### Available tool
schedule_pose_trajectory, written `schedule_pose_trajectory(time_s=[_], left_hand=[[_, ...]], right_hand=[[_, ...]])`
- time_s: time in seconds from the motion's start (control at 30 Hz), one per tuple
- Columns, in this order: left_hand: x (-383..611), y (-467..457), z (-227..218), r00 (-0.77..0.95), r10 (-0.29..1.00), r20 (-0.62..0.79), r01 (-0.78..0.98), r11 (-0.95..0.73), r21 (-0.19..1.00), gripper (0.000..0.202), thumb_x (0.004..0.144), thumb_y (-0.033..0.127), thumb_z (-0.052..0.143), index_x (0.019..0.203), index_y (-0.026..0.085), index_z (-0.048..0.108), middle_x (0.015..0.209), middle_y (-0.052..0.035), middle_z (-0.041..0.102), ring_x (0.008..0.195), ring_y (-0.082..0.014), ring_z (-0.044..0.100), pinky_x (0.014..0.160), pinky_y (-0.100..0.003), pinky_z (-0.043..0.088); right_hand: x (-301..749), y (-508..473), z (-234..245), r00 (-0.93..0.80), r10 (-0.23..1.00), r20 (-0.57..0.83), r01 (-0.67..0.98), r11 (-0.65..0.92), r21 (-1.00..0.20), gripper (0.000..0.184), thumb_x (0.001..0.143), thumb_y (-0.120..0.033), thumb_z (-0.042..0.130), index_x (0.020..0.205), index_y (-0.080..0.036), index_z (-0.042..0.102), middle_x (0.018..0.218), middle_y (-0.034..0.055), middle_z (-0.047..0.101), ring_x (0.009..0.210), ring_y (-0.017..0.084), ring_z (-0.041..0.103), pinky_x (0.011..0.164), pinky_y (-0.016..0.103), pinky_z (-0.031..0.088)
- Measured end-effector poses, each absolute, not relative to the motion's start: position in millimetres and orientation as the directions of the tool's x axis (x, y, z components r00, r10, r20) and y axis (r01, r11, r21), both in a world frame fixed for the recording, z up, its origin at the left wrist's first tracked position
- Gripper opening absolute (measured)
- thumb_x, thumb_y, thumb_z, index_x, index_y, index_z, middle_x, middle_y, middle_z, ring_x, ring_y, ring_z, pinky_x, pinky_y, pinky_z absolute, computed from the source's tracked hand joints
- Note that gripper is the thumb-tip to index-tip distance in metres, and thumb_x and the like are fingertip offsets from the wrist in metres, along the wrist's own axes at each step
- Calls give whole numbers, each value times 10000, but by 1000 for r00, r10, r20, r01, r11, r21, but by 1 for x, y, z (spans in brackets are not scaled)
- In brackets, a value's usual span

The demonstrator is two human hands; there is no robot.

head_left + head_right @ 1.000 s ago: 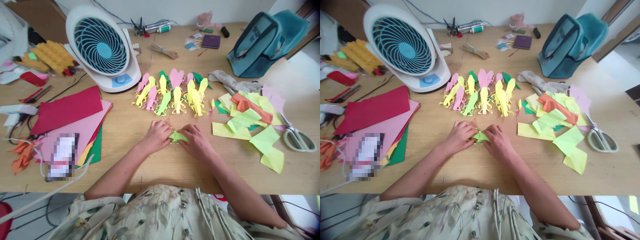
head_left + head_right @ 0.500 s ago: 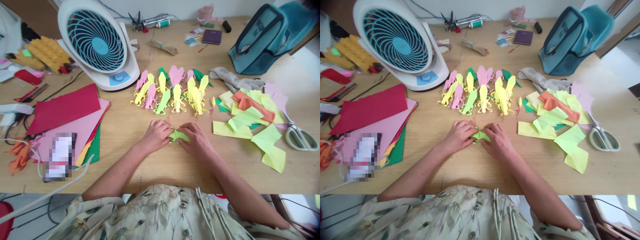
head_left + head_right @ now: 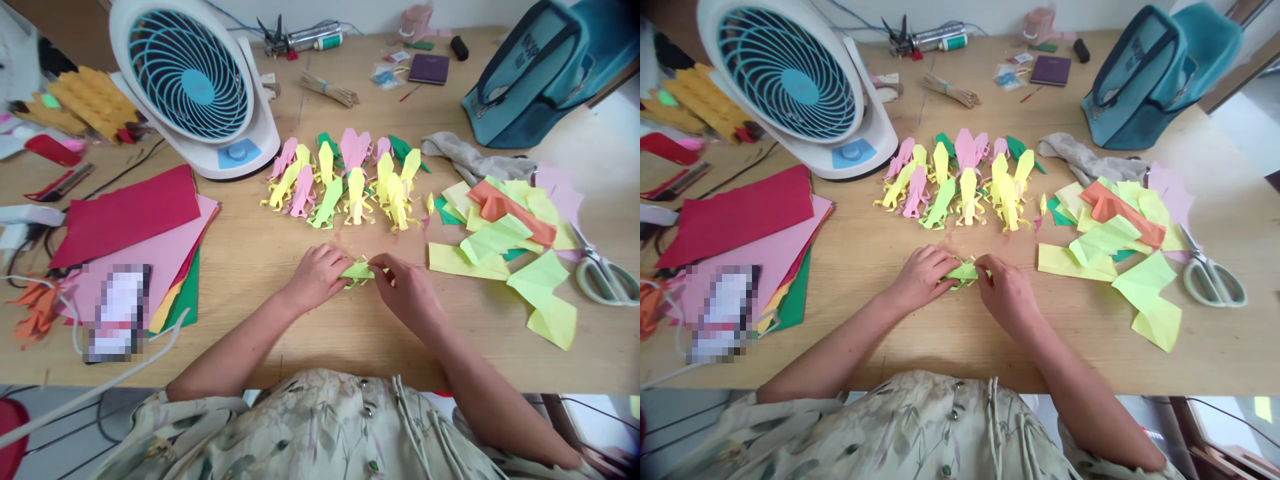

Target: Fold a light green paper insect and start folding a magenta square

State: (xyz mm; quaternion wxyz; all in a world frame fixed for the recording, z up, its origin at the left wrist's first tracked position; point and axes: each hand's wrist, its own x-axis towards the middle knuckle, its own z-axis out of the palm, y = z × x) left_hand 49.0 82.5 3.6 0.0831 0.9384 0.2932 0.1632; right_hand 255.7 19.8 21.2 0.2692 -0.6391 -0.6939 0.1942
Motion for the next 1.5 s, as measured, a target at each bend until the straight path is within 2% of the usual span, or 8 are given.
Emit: schedule_pose_trajectory(time_s=[0.1, 0.27, 0.5, 0.87, 1.03, 1.17, 1.37, 1.5], left_hand=[[50, 81, 2, 761, 594, 261, 536, -802, 263, 301, 963, 391, 584, 1164, 177, 649, 1031, -72, 678, 981, -238, 550, 801, -357, 410], [51, 81, 1, 755, 600, 264, 524, -794, 309, 273, 954, 326, 592, 1165, 163, 651, 1032, -81, 661, 980, -239, 542, 825, -362, 429], [51, 81, -3, 739, 606, 294, 511, -789, 342, 283, 942, 349, 617, 1139, 148, 650, 1013, -91, 652, 939, -238, 530, 821, -371, 449], [55, 77, -6, 728, 587, 355, 447, -799, 402, 238, 937, 231, 623, 1156, 137, 627, 1026, -100, 631, 965, -230, 532, 849, -366, 493], [55, 78, -8, 725, 580, 370, 427, -801, 419, 243, 948, 237, 604, 1168, 136, 617, 1034, -108, 627, 978, -232, 541, 854, -377, 510], [54, 77, -8, 733, 568, 374, 409, -808, 424, 242, 946, 237, 608, 1166, 137, 611, 1036, -106, 630, 976, -229, 548, 862, -377, 511], [55, 76, -8, 739, 575, 351, 422, -802, 423, 232, 946, 236, 605, 1160, 145, 608, 1050, -101, 626, 992, -232, 556, 878, -373, 502], [55, 75, -8, 742, 572, 348, 418, -802, 426, 222, 958, 244, 585, 1157, 149, 607, 1049, -100, 627, 991, -228, 556, 890, -375, 497]], right_hand=[[259, 20, 27, 24, 998, 61, 739, 23, -674, 132, 899, -242, 554, 905, -205, 680, 647, -6, 655, 546, 134, 562, 574, 251, 368], [265, 22, 28, 64, 996, -54, 642, -83, -762, 160, 885, -277, 555, 944, -204, 685, 683, 9, 684, 522, 130, 545, 551, 258, 376], [268, 29, 21, 5, 970, -241, 262, -234, -936, 207, 825, -320, 612, 975, -181, 645, 799, 33, 710, 524, 116, 551, 510, 255, 412], [261, 28, 8, 27, 981, -193, 419, -186, -889, 226, 809, -265, 623, 1031, -219, 625, 789, -13, 677, 519, 88, 521, 481, 217, 364], [261, 29, 8, 8, 966, -259, 289, -250, -924, 241, 789, -268, 640, 1022, -221, 598, 850, -13, 674, 512, 85, 572, 481, 220, 432], [259, 29, 11, -15, 959, -281, 223, -271, -936, 225, 782, -275, 648, 989, -206, 592, 738, -44, 617, 473, 80, 561, 448, 208, 405], [259, 31, 13, -31, 955, -295, 185, -285, -941, 261, 767, -279, 672, 1007, -201, 605, 907, 15, 701, 535, 94, 629, 527, 246, 494], [259, 32, 15, -76, 933, -351, 66, -347, -936, 297, 746, -315, 707, 987, -199, 579, 798, -6, 690, 494, 96, 604, 478, 231, 446]])
